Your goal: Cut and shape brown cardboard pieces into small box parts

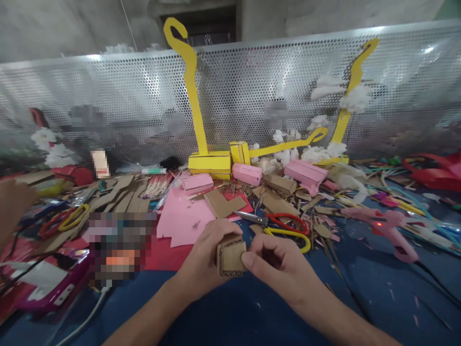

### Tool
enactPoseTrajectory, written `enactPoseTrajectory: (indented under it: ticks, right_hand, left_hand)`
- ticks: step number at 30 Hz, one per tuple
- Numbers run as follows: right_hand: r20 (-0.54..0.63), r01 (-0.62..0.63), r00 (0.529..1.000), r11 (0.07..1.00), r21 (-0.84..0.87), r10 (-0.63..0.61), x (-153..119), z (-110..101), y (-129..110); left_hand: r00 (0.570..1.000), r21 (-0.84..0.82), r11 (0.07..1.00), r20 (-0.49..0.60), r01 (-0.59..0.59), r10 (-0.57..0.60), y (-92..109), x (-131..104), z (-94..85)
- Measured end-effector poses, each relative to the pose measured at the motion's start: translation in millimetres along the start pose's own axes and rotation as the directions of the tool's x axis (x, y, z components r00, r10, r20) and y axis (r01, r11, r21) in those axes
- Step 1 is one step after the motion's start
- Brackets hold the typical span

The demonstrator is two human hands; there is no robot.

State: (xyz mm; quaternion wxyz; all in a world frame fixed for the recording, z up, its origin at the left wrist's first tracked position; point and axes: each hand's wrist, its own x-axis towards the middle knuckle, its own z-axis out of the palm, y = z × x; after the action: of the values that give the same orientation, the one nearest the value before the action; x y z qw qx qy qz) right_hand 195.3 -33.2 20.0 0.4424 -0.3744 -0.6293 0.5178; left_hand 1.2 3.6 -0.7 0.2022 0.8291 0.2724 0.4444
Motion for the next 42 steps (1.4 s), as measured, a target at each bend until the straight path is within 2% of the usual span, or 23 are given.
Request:
enactPoseTrajectory:
  ticks: [5,10,18,34,42]
  right_hand:
    - [0.021,-0.004,1.000,0.999,-0.033,0.004,-1.7,-3.4,0.5]
    - [0.023,-0.002,1.000,0.999,-0.052,0.003,-2.2,-6.0,0.2]
    - [-0.004,-0.008,1.000,0.995,-0.100,0.008,-0.4,-6.0,-1.4]
    - [0.024,-0.030,0.999,0.992,-0.122,0.033,-3.6,-3.2,-4.5]
    - [0.041,-0.031,0.998,0.989,-0.145,0.037,-1.4,-2.5,-8.6]
  left_hand:
    - [1.000,-0.075,0.997,0.014,0.026,-0.025,-2.9,-1.5,1.0]
    - [0.995,-0.131,0.989,0.082,0.069,-0.059,-5.8,-5.7,1.3]
    - [0.982,-0.060,0.997,0.182,0.052,-0.040,-2.5,-0.4,-4.3]
    - [0.993,-0.073,0.997,0.120,0.002,0.007,3.3,2.5,-4.7]
    - [0.991,-0.079,0.997,0.131,0.013,-0.002,2.0,-0.7,-5.7]
